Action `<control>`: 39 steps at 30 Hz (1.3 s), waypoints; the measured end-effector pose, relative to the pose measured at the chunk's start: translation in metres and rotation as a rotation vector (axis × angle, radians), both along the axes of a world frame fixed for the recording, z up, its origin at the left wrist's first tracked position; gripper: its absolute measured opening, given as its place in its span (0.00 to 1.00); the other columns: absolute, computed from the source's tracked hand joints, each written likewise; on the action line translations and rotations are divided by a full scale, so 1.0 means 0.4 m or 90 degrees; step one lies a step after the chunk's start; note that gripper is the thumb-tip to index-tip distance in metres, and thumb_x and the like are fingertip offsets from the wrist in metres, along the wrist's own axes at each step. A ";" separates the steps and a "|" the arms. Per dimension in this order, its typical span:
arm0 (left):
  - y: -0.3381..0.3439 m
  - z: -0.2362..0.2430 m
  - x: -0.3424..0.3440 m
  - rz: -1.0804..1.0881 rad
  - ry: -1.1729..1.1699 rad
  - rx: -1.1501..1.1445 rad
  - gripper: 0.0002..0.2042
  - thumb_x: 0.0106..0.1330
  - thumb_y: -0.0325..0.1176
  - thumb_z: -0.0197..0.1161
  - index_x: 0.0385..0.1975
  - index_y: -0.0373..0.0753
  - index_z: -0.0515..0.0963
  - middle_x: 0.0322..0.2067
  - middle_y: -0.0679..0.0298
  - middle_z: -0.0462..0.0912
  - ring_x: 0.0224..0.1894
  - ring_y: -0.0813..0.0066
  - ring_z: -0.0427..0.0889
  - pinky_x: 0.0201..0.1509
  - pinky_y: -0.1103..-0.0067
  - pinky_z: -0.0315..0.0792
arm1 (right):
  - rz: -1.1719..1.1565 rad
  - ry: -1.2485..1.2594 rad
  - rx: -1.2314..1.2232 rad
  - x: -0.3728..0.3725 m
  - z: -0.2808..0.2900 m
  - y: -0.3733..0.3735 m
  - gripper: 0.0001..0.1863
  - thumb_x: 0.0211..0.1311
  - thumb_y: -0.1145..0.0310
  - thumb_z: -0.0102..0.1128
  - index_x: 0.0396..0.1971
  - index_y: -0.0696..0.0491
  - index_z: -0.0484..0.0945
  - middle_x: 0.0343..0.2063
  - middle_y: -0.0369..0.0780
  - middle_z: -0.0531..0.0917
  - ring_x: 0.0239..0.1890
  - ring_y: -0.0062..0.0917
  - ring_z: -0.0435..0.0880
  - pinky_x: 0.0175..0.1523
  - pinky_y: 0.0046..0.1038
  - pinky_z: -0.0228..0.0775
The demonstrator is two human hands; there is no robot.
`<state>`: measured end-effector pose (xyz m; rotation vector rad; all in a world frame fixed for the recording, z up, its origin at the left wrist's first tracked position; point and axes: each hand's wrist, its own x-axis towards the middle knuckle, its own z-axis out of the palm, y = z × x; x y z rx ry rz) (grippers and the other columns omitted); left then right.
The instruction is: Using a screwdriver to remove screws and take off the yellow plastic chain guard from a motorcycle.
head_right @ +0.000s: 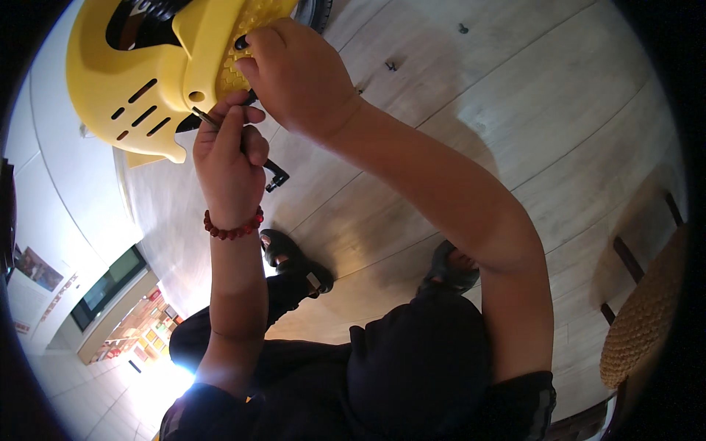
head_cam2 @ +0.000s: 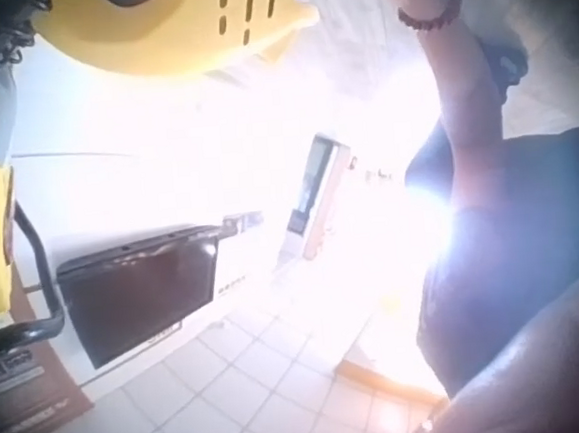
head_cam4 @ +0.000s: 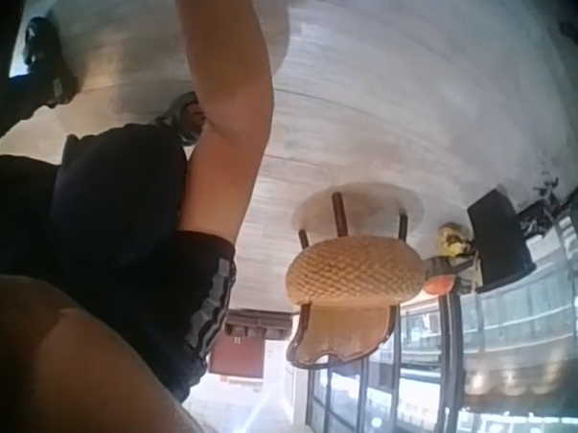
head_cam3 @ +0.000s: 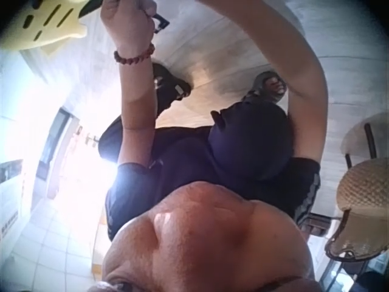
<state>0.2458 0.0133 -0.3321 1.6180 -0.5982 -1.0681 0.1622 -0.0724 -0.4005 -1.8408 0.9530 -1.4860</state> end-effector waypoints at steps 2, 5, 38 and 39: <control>0.007 0.007 -0.005 0.004 0.006 0.023 0.08 0.66 0.27 0.49 0.40 0.32 0.72 0.26 0.62 0.77 0.13 0.88 0.64 0.16 0.90 0.58 | -0.020 -0.004 -0.010 0.009 -0.006 0.000 0.10 0.50 0.69 0.62 0.27 0.57 0.70 0.24 0.42 0.74 0.27 0.36 0.76 0.30 0.32 0.70; 0.022 0.002 0.011 -0.002 -0.024 0.031 0.08 0.66 0.27 0.50 0.39 0.32 0.72 0.26 0.62 0.77 0.13 0.88 0.64 0.16 0.90 0.57 | -0.048 -0.015 -0.016 0.021 -0.017 -0.001 0.09 0.51 0.70 0.61 0.27 0.56 0.70 0.23 0.42 0.74 0.26 0.35 0.76 0.29 0.32 0.70; 0.059 0.002 0.031 -0.090 0.515 -0.137 0.07 0.70 0.34 0.43 0.38 0.41 0.69 0.34 0.65 0.72 0.26 0.80 0.68 0.30 0.82 0.62 | 0.054 -0.074 0.236 -0.029 0.029 0.051 0.13 0.55 0.69 0.62 0.37 0.60 0.75 0.31 0.40 0.81 0.34 0.22 0.81 0.38 0.24 0.73; 0.059 -0.003 0.028 -0.088 0.519 -0.139 0.07 0.70 0.34 0.43 0.38 0.41 0.69 0.34 0.65 0.72 0.26 0.80 0.68 0.30 0.82 0.62 | 0.084 -0.103 0.328 -0.027 0.035 0.057 0.13 0.56 0.68 0.61 0.38 0.60 0.75 0.31 0.41 0.81 0.34 0.22 0.81 0.40 0.24 0.73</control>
